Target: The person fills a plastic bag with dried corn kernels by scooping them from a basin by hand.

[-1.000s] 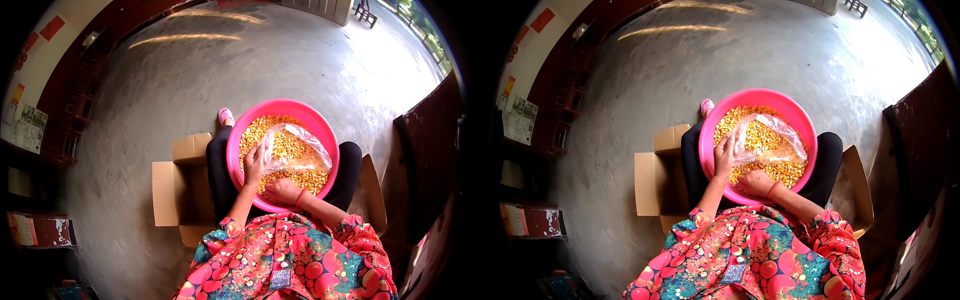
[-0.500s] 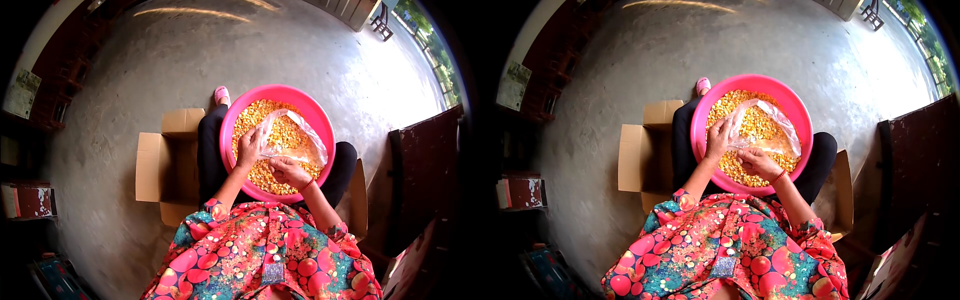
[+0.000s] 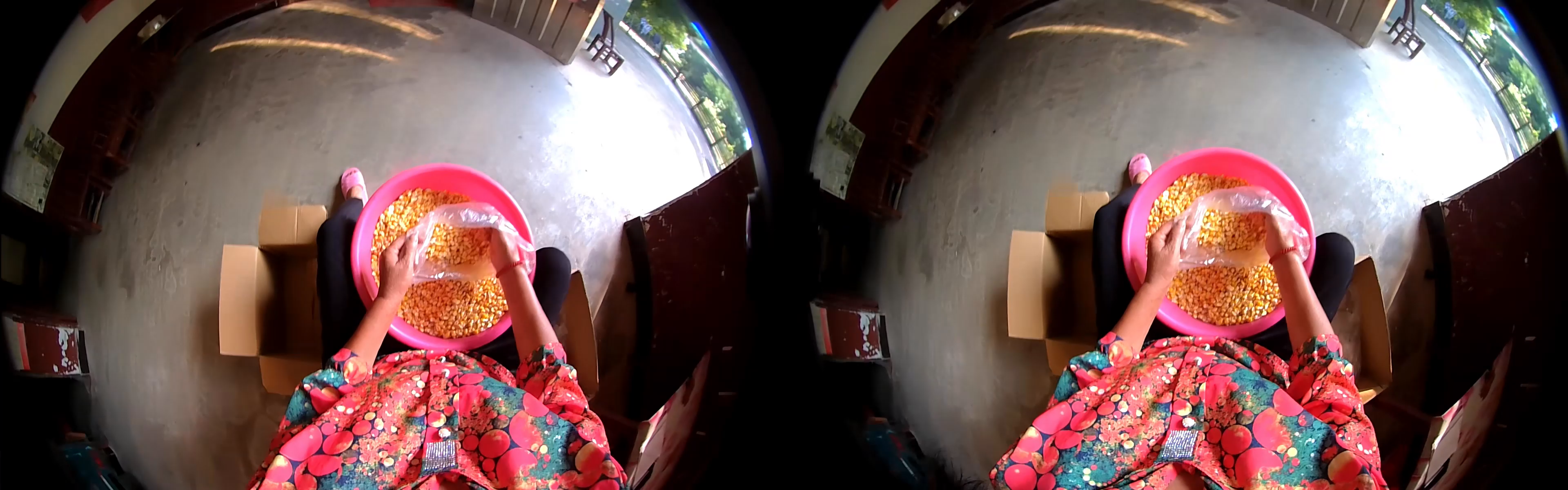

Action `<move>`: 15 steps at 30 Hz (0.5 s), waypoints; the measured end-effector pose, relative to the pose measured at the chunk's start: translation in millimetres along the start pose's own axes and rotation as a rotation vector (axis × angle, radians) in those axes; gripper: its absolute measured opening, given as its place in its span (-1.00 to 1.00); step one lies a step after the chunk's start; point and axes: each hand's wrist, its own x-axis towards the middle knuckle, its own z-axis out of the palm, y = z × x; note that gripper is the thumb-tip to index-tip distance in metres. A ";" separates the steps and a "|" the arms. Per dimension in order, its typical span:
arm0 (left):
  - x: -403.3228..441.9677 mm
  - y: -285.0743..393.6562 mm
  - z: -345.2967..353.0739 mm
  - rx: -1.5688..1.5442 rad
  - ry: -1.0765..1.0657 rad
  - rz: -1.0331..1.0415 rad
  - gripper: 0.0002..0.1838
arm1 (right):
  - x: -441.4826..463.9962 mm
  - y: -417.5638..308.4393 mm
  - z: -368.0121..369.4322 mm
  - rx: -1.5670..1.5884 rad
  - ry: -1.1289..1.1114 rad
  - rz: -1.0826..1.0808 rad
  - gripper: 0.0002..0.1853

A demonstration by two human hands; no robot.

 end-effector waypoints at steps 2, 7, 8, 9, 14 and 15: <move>-0.4 2.0 4.7 -0.034 0.040 0.049 -0.74 | -12.6 -16.0 0.3 -0.222 -0.029 0.075 -0.64; 0.6 3.1 -2.5 -0.020 -0.029 -0.043 -0.75 | -45.8 -34.8 20.2 -0.316 0.042 -0.150 -0.67; 1.1 3.2 5.3 -0.095 0.021 0.086 -0.76 | -46.4 -23.1 26.0 -0.086 0.012 -0.316 -0.74; -1.0 6.9 3.1 -0.090 0.010 0.015 -0.76 | -60.3 -40.9 32.7 0.134 -0.153 -0.339 -0.77; 0.0 4.2 0.8 -0.063 0.014 -0.045 -0.76 | -104.0 -55.9 51.2 -0.103 -0.876 -0.095 -0.71; -2.0 6.5 0.8 -0.055 0.002 -0.044 -0.76 | -113.3 -54.7 56.9 -0.219 -0.958 -0.163 -0.70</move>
